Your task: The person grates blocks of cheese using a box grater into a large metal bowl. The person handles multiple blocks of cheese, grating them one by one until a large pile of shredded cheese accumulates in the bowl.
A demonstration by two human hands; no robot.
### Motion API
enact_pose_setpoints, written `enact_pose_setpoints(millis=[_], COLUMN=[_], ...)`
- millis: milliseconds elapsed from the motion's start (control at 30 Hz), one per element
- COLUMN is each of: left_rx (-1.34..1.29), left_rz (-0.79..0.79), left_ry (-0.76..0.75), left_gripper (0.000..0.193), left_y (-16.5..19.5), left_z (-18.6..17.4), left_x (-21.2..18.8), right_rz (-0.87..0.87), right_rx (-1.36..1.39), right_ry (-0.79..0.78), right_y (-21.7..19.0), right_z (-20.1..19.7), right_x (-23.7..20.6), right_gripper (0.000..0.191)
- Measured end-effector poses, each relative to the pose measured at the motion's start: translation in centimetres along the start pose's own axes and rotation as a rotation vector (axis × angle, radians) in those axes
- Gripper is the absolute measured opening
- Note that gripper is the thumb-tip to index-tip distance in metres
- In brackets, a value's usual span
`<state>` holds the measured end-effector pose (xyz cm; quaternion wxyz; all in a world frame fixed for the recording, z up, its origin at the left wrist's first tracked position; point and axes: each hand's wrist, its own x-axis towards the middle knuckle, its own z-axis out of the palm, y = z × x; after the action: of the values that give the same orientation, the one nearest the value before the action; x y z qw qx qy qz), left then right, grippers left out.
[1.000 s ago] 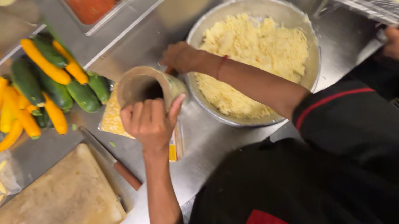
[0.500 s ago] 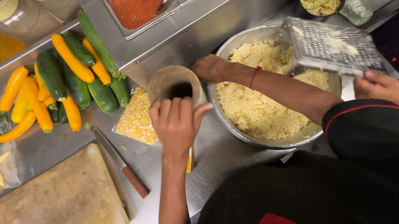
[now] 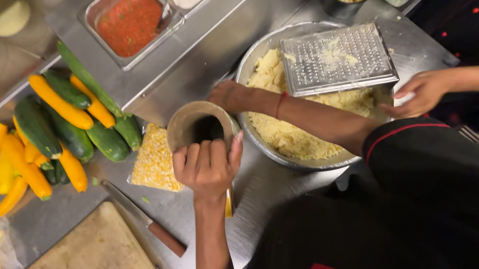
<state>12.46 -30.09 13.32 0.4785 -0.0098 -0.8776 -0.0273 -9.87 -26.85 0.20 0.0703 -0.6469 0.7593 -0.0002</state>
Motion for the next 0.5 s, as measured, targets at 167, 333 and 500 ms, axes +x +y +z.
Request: enact_pose_setpoints(millis=[167, 333, 500], left_rx=[0.033, 0.050, -0.059], left_rz=[-0.033, -0.088, -0.040], left_ry=[0.098, 0.156, 0.227], left_gripper=[0.052, 0.051, 0.045], left_y=[-1.1, -2.0, -2.7], left_z=[-0.6, -0.6, -2.5], left_x=[-1.1, 0.8, 6.6], right_rz=[0.042, 0.199, 0.115], right_rx=[-0.156, -0.186, -0.036], right_ry=[-0.112, -0.351, -0.262], right_y=[-0.8, -0.5, -0.4], right_z=[-0.4, -1.2, -1.0], right_x=[1.5, 2.9, 3.4], right_gripper=[0.024, 0.036, 0.036])
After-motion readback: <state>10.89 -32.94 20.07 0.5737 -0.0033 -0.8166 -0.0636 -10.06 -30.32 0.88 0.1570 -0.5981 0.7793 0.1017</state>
